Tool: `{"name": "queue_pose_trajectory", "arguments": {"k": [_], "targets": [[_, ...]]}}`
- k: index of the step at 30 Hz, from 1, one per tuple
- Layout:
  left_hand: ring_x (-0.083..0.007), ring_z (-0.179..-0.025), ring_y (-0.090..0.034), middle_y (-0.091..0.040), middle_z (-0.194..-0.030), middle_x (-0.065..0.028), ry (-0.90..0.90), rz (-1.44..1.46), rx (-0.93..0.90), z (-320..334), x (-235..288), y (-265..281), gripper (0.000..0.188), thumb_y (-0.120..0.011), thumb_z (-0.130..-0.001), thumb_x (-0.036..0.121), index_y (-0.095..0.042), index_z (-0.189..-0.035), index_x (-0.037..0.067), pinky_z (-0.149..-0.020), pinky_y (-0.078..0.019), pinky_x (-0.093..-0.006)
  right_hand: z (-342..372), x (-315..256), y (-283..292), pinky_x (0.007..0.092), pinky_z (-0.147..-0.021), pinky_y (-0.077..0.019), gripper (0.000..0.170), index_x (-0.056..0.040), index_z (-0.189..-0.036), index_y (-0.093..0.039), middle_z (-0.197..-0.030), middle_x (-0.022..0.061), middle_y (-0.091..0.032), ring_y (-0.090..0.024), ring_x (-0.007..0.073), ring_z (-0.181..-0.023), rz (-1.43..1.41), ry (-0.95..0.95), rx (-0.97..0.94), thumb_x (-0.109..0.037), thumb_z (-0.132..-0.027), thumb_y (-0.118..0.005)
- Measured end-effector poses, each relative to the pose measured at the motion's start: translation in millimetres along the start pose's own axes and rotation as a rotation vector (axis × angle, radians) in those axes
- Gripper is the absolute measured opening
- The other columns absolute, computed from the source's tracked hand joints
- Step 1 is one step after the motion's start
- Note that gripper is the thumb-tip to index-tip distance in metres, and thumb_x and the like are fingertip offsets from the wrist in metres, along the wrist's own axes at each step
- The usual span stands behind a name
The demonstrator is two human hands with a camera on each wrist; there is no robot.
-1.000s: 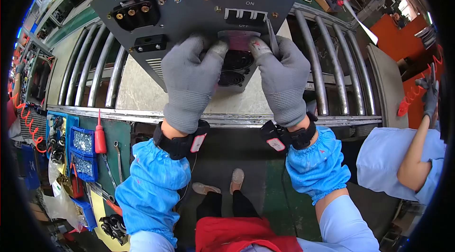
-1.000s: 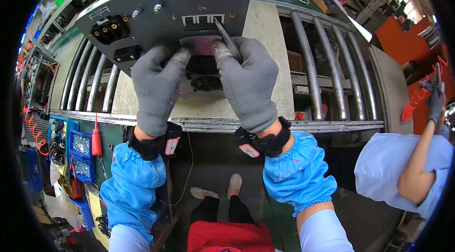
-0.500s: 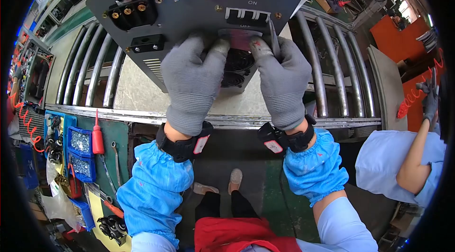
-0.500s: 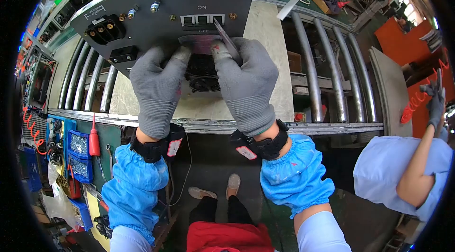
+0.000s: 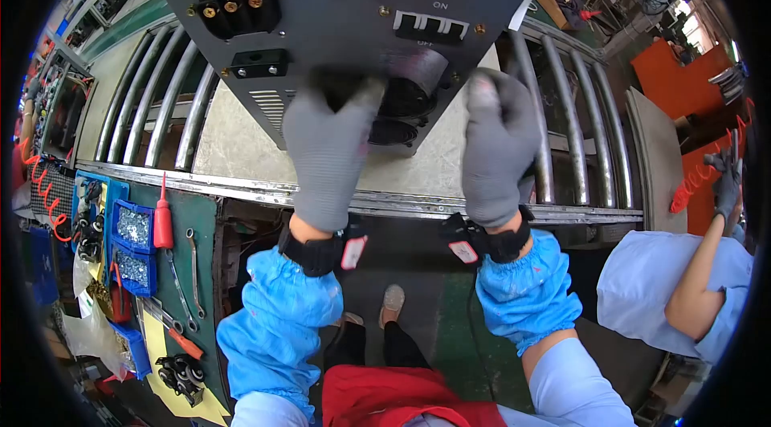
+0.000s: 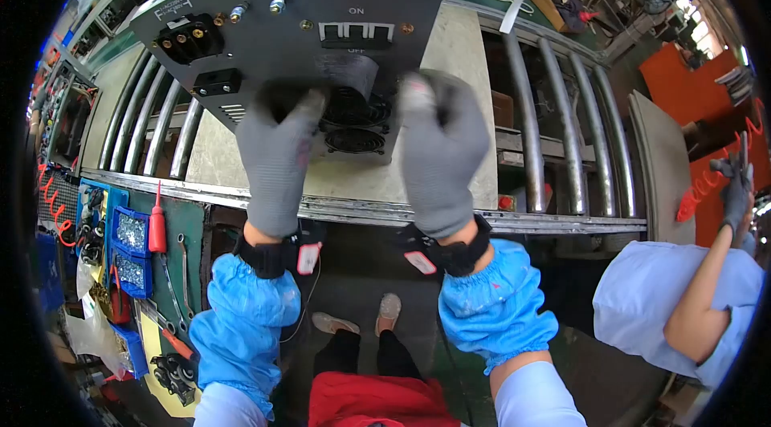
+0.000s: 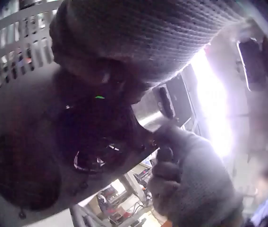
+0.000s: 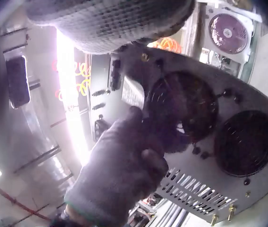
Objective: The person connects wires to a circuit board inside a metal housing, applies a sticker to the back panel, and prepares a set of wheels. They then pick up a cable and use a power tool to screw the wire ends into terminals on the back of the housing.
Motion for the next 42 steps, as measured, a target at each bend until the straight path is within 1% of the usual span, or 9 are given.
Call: {"name": "queue_pose_trajectory", "arguments": {"k": [2,5,15,19,22,24,30,32,42], "targets": [[-0.02,-0.062,-0.054,-0.06,-0.08,-0.0054,0.248,0.417,-0.112,17,-12,-8,0.029,-0.067,-0.09,0.028,-0.061,-0.11,0.007,-0.058,-0.0435,-0.0303,4,18,17,0.0203,-0.056,-0.0381,0.025,0.0014,-0.112,-0.067,-0.078,-0.0023,-0.059,-0.044,0.0034,-0.061,-0.097,-0.197,0.034,-0.017,-0.097,-0.059],[-0.0219,-0.059,-0.052,-0.05,-0.07,-0.0035,0.42,1.151,-0.347,28,-17,-41,0.03,-0.057,-0.096,0.032,-0.054,-0.081,0.006,-0.055,-0.0407,-0.0325,11,33,9,0.0182,-0.054,-0.0354,0.031,0.0011,-0.123,-0.064,-0.076,-0.0012,-0.058,-0.043,0.0012,-0.06,-0.252,-0.418,-0.141,-0.015,-0.096,-0.058],[-0.0139,-0.044,-0.033,-0.029,-0.057,0.0007,0.521,1.429,-0.639,27,-12,-114,0.037,-0.048,-0.097,0.025,-0.036,-0.064,0.012,-0.045,-0.0286,-0.0296,17,53,6,0.0171,-0.04,-0.0274,0.04,0.0051,-0.129,-0.057,-0.069,-0.0028,-0.052,-0.038,0.0007,-0.045,-0.321,-0.66,-0.462,-0.009,-0.091,-0.052],[-0.0131,-0.049,-0.03,-0.023,-0.057,0.0015,0.459,2.114,-0.478,2,-9,-50,0.036,-0.051,-0.096,0.029,-0.037,-0.065,0.015,-0.044,-0.0277,-0.0289,60,52,14,0.0199,-0.046,-0.0332,0.039,0.0042,-0.124,-0.058,-0.071,-0.0027,-0.052,-0.042,0.0025,-0.053,-0.164,-0.624,-0.474,-0.02,-0.094,-0.055],[-0.012,-0.049,-0.032,-0.031,-0.057,0.0012,0.689,1.971,-0.216,22,-78,-4,0.035,-0.051,-0.097,0.032,-0.044,-0.068,0.014,-0.045,-0.0288,-0.0286,128,57,16,0.0208,-0.047,-0.0336,0.034,-0.0041,-0.113,-0.063,-0.072,-0.0027,-0.053,-0.043,0.0033,-0.054,-0.077,-0.788,-0.596,-0.034,-0.098,-0.055],[-0.0155,-0.053,-0.049,-0.057,-0.066,-0.0069,0.742,0.934,-0.05,85,-114,44,0.028,-0.055,-0.095,0.031,-0.058,-0.078,0.008,-0.05,-0.0387,-0.0292,187,73,20,0.021,-0.045,-0.0329,0.032,-0.0067,-0.114,-0.064,-0.071,-0.0022,-0.054,-0.043,0.0036,-0.054,-0.103,-1.038,-0.639,-0.033,-0.098,-0.053],[-0.0117,-0.068,-0.058,-0.065,-0.081,-0.0072,1.042,0.188,-0.135,311,-146,212,0.033,-0.063,-0.092,0.024,-0.066,-0.113,-0.001,-0.06,-0.0474,-0.0276,309,70,-12,0.0208,-0.045,-0.0384,0.035,-0.0002,-0.122,-0.061,-0.074,0.0012,-0.059,-0.051,0.0054,-0.056,0.128,-1.043,-1.19,-0.019,-0.094,-0.053],[-0.0105,-0.07,-0.058,-0.065,-0.082,-0.0048,0.838,-0.251,-0.085,345,-120,283,0.03,-0.061,-0.092,0.023,-0.068,-0.109,-0.001,-0.062,-0.0482,-0.0277,333,57,-37,0.0216,-0.046,-0.0401,0.033,0.002,-0.12,-0.062,-0.075,0.0016,-0.06,-0.053,0.0066,-0.056,0.148,-1.045,-1.297,-0.015,-0.092,-0.054],[-0.0205,-0.084,-0.066,-0.069,-0.095,-0.0135,0.566,-0.423,0.773,359,-1,507,0.022,-0.06,-0.09,0.012,-0.068,-0.105,-0.002,-0.081,-0.0509,-0.0326,432,-88,-218,0.0235,-0.049,-0.0446,0.035,0.003,-0.122,-0.061,-0.079,0.003,-0.06,-0.055,0.0086,-0.058,0.137,-0.764,-1.721,-0.014,-0.092,-0.055]]}}
Point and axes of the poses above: each hand's wrist, its own z-axis away from the middle knuckle, its own y-axis out of the back of the hand, x = y × z, the point moved 7 cm from there along -z, towards the middle knuckle
